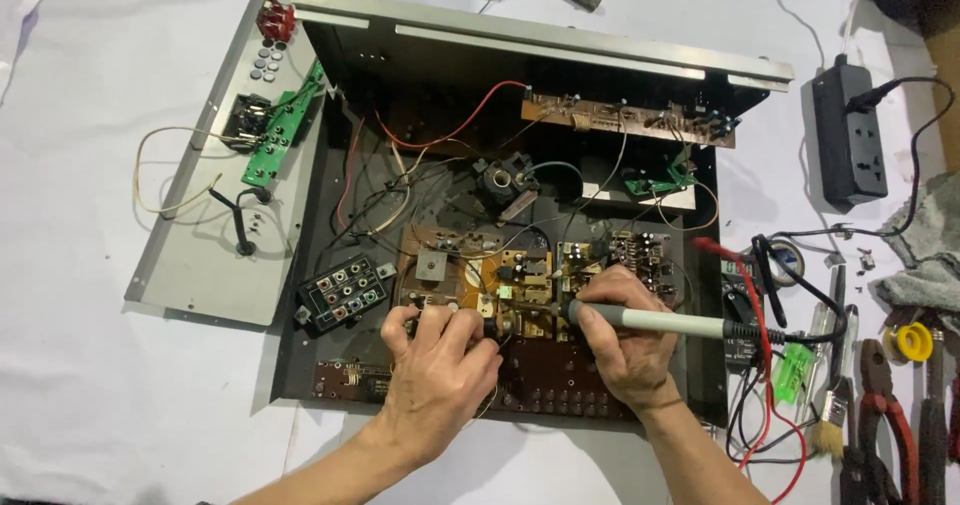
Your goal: Soldering components on a circuit board inside an electronic device chassis on a workbench.
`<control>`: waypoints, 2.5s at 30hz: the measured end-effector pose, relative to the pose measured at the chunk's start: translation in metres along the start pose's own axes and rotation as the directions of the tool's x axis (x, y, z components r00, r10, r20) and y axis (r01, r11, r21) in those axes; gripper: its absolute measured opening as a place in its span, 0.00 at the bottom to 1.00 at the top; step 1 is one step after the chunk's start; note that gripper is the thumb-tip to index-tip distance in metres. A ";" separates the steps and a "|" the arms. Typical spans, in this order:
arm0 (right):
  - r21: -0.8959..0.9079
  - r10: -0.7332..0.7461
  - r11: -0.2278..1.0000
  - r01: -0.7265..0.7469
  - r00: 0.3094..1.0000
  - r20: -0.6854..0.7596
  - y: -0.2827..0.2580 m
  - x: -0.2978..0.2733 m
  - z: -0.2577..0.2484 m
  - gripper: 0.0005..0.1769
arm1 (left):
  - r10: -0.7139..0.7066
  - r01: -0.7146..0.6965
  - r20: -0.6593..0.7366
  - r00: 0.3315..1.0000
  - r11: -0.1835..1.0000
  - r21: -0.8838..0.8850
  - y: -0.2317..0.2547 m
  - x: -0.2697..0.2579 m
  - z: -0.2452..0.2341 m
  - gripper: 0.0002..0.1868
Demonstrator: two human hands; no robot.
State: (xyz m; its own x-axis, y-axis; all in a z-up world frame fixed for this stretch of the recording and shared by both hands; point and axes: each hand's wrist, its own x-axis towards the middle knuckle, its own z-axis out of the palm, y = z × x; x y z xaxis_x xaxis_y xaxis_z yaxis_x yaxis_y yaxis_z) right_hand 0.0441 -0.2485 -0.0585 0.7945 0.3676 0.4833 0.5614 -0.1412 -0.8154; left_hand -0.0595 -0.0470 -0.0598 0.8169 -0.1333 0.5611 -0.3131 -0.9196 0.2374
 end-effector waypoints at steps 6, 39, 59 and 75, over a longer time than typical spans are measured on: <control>-0.061 -0.079 0.995 0.078 0.997 -0.009 -0.009 0.002 0.004 0.08 | -0.017 0.016 -0.013 1.000 1.000 -0.013 0.001 -0.003 0.004 0.11; 0.018 0.511 0.857 -0.516 0.853 0.108 -0.021 -0.006 -0.019 0.18 | 0.073 -0.023 0.108 0.991 0.914 -0.405 0.021 0.057 0.032 0.33; -0.624 -0.010 0.695 -0.358 0.862 -0.507 -0.024 -0.021 -0.121 0.26 | 0.063 -0.016 0.164 0.984 0.962 -0.273 0.007 0.051 0.044 0.23; -0.144 0.316 0.810 -0.568 0.631 -0.709 -0.022 0.005 -0.235 0.02 | 0.015 0.017 0.146 0.989 0.977 -0.215 0.008 0.055 0.039 0.24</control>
State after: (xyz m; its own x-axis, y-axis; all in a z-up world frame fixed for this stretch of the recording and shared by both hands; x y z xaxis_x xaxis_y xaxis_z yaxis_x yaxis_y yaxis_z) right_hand 0.0903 -0.4594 0.0372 0.8427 -0.4643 0.2726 0.0365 -0.4559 -0.8893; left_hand 0.0017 -0.0759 -0.0577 0.8740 -0.1994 0.4431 -0.3960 -0.8209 0.4116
